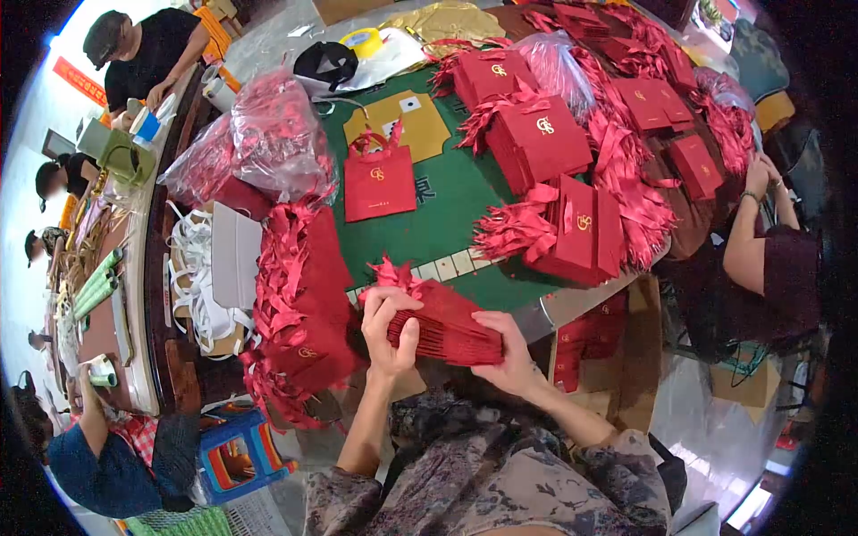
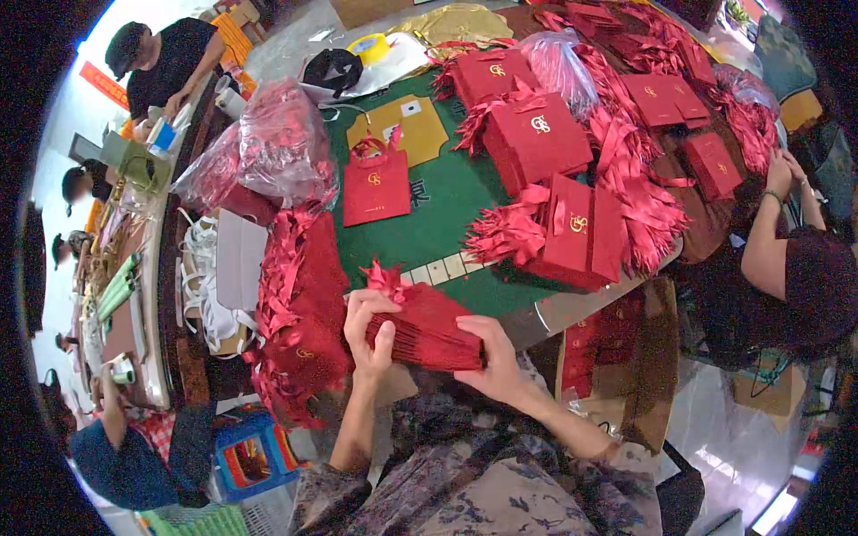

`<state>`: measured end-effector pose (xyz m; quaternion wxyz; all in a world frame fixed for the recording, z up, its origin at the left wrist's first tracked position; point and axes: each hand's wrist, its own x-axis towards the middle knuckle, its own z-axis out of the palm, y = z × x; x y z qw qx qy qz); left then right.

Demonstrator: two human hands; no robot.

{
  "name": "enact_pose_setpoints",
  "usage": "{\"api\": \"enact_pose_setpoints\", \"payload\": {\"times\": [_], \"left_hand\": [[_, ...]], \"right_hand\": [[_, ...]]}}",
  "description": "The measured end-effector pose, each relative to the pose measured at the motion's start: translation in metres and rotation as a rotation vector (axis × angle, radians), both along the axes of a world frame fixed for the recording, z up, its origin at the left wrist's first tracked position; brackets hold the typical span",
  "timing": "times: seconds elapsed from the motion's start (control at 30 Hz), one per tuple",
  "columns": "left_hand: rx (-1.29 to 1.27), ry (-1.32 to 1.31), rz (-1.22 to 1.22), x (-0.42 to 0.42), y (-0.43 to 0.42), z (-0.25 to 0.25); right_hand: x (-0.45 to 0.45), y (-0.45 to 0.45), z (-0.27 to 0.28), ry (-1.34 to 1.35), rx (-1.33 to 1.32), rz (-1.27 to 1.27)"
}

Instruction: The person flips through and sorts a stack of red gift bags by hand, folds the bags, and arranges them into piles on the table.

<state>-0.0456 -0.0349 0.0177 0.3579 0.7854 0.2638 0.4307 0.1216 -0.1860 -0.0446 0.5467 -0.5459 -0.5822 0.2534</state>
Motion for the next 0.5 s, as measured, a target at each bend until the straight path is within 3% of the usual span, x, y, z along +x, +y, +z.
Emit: {"api": "enact_pose_setpoints", "payload": {"times": [0.17,0.27,0.37,0.5], "left_hand": [[-0.032,0.014,0.031,-0.002,0.001,-0.004],[-0.095,-0.014,-0.097,-0.007,0.005,-0.008],[-0.486,-0.257,-0.169,0.001,-0.005,-0.003],[-0.406,-0.077,-0.180,-0.008,0.001,-0.008]], "right_hand": [[-0.004,0.009,-0.011,0.023,0.038,-0.037],[-0.016,0.014,-0.014,0.026,0.061,-0.093],[-0.027,0.022,-0.028,0.084,0.142,-0.181],[-0.025,0.023,-0.029,0.034,0.161,-0.224]]}}
